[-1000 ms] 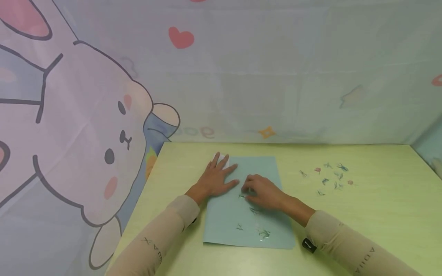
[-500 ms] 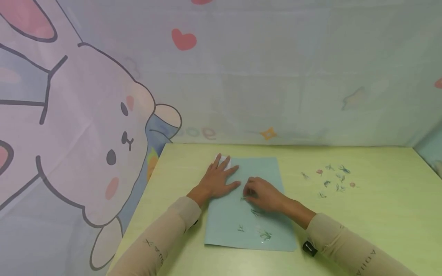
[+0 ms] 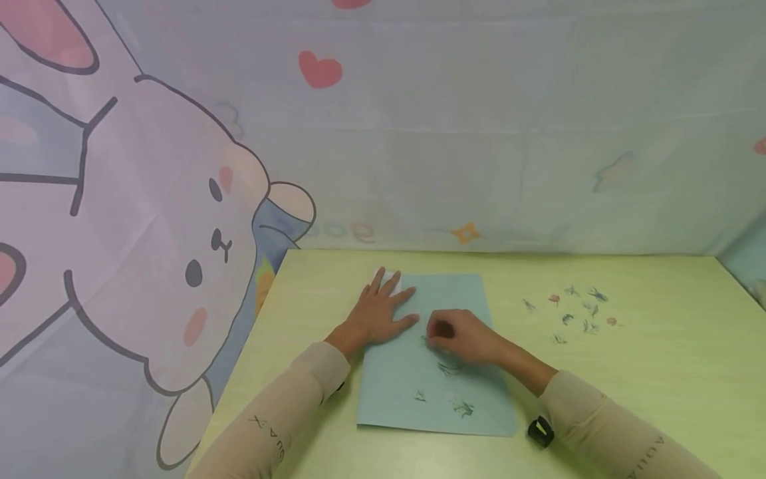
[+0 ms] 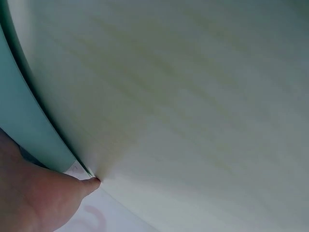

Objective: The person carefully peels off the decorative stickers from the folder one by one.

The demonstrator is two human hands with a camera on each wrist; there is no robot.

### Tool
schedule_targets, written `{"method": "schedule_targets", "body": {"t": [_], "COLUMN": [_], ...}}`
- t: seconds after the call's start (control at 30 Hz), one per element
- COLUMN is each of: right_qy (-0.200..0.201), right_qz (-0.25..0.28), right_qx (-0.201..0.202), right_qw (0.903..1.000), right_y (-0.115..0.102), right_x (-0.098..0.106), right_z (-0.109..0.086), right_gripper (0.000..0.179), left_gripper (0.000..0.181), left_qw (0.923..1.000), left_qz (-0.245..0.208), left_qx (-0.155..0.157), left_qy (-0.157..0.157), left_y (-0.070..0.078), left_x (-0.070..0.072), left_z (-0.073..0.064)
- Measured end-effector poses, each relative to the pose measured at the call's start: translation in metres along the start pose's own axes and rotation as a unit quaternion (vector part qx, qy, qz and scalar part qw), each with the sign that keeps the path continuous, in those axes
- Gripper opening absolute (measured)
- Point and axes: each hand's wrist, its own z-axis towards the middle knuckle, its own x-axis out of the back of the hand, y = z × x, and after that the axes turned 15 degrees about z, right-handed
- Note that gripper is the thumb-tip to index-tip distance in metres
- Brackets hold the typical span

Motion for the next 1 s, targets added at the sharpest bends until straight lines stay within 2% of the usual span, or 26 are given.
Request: {"method": "schedule_targets", "body": {"t": [0.2, 0.47, 0.63, 0.8, 0.9, 1.0], "right_qy": [-0.001, 0.009, 0.005, 0.004, 0.007, 0.011], "right_qz": [0.017, 0.004, -0.046, -0.108, -0.114, -0.113], "right_qx": [-0.013, 0.003, 0.030, 0.024, 0.024, 0.035], "right_qw": [0.9998, 0.9999, 0.9985, 0.9938, 0.9932, 0.9929], "right_y": [0.002, 0.004, 0.001, -0.005, -0.006, -0.006], "right_x": [0.004, 0.006, 0.001, -0.006, -0.009, -0.011], "right_z": [-0.003, -0.008, -0.010, -0.009, -0.008, -0.008], "right_gripper": [0.005, 0.006, 0.011, 0.009, 0.006, 0.012], "left_gripper": [0.070, 0.069, 0.069, 0.069, 0.069, 0.069], "left_qw": [1.0000, 1.0000, 1.0000, 1.0000, 1.0000, 1.0000], "left_qz": [-0.001, -0.004, -0.005, -0.006, -0.007, -0.007], "left_qx": [0.001, -0.001, 0.000, 0.001, 0.001, 0.001], "left_qy": [0.002, 0.006, -0.004, -0.003, 0.002, 0.002], "left_y": [0.001, 0.002, 0.002, 0.002, 0.002, 0.002], "left_x": [0.000, 0.002, 0.004, 0.003, 0.003, 0.003], "left_z": [0.000, 0.000, -0.001, -0.002, -0.002, -0.002]}}
